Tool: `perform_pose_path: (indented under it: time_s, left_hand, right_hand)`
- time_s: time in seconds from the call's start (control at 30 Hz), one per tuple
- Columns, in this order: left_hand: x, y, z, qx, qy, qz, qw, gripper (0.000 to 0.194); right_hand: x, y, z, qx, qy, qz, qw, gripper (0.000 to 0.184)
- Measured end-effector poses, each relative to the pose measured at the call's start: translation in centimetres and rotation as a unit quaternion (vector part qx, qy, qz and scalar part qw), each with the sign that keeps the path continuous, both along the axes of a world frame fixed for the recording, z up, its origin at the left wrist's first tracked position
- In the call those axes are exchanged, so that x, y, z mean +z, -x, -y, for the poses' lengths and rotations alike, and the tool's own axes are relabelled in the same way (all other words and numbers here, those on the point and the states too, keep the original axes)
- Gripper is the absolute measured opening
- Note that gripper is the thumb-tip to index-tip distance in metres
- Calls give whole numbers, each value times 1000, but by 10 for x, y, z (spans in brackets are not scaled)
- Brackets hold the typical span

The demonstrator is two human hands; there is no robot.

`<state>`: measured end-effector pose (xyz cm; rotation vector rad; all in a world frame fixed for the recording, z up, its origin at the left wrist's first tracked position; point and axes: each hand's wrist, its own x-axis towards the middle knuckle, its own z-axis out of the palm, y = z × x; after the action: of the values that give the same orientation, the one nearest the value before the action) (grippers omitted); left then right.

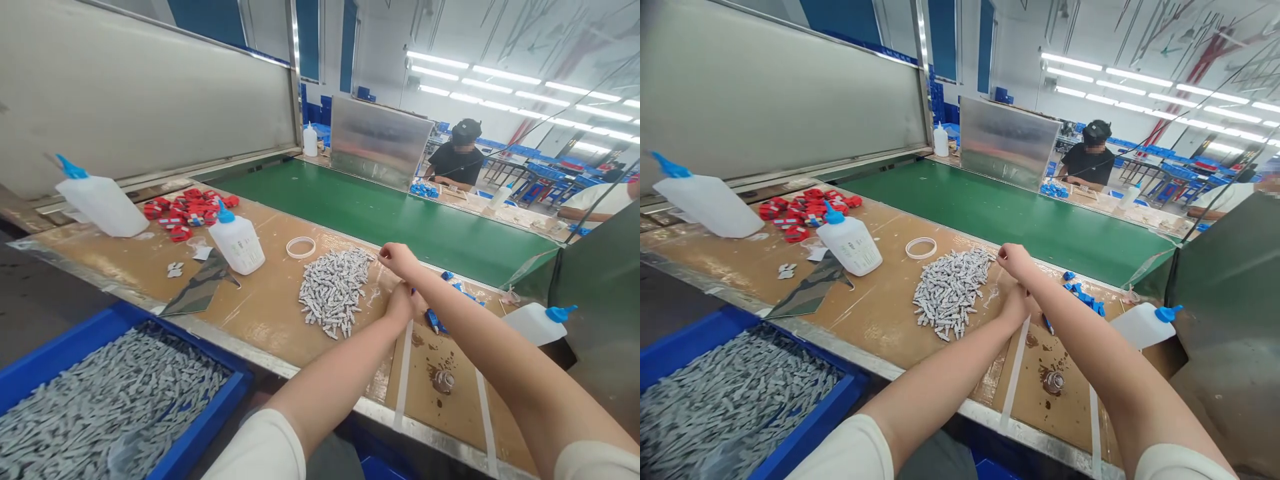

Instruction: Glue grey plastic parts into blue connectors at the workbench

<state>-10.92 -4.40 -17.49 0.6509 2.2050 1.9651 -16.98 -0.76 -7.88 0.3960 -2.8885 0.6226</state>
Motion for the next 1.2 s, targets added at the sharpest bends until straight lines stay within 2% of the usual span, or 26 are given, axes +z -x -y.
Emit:
perform_pose_path:
  time_s: [0.07, 0.17, 0.23, 0.3, 0.37, 0.43, 0.5, 0.57, 0.6, 0.7, 0.87, 1.0, 1.1, 1.2]
  left_hand:
    - [2, 0, 8, 20, -4, 5, 1000, 16]
    - [6, -2, 7, 8, -69, 14, 997, 23]
    - [8, -5, 2, -12, -134, 31, 990, 30]
    - [10, -10, -3, -44, -167, 52, 984, 35]
    - [14, -16, -5, -91, -159, 54, 982, 39]
    - [20, -23, -3, -164, -128, 36, 978, 42]
    - [27, -29, 1, -253, -71, 3, 965, 36]
    - [32, -32, 5, -318, 23, -33, 947, 24]
    - [33, -33, 6, -330, 69, -49, 940, 21]
    - [30, -33, 6, -303, 130, -73, 941, 25]
    - [19, -30, 3, -209, 130, -89, 965, 30]
    - [21, -27, 2, -148, 94, -60, 983, 32]
    - [27, -27, 3, -179, 49, -40, 982, 24]
    - [33, -28, 4, -237, 2, -11, 971, 28]
  right_hand:
    - [17, -28, -25, 3, 59, -20, 998, 1]
    - [36, -91, -72, 23, 173, -47, 984, 14]
    - [40, -138, -102, 23, 196, -53, 979, 17]
    - [36, -182, -125, 19, 186, -55, 981, 17]
    - [26, -219, -138, 23, 158, -53, 986, 17]
    - [15, -245, -143, 38, 122, -38, 991, 17]
    - [5, -263, -142, 67, 82, -19, 994, 20]
    - [-1, -272, -138, 102, 33, -7, 994, 25]
    - [-3, -274, -136, 117, 5, -8, 993, 27]
    - [-4, -275, -129, 154, -77, -25, 985, 36]
    - [3, -265, -119, 205, -166, -27, 964, 37]
    - [8, -258, -111, 228, -193, -20, 954, 33]
    - [12, -257, -109, 237, -183, 5, 954, 34]
    - [16, -257, -113, 232, -145, 38, 961, 37]
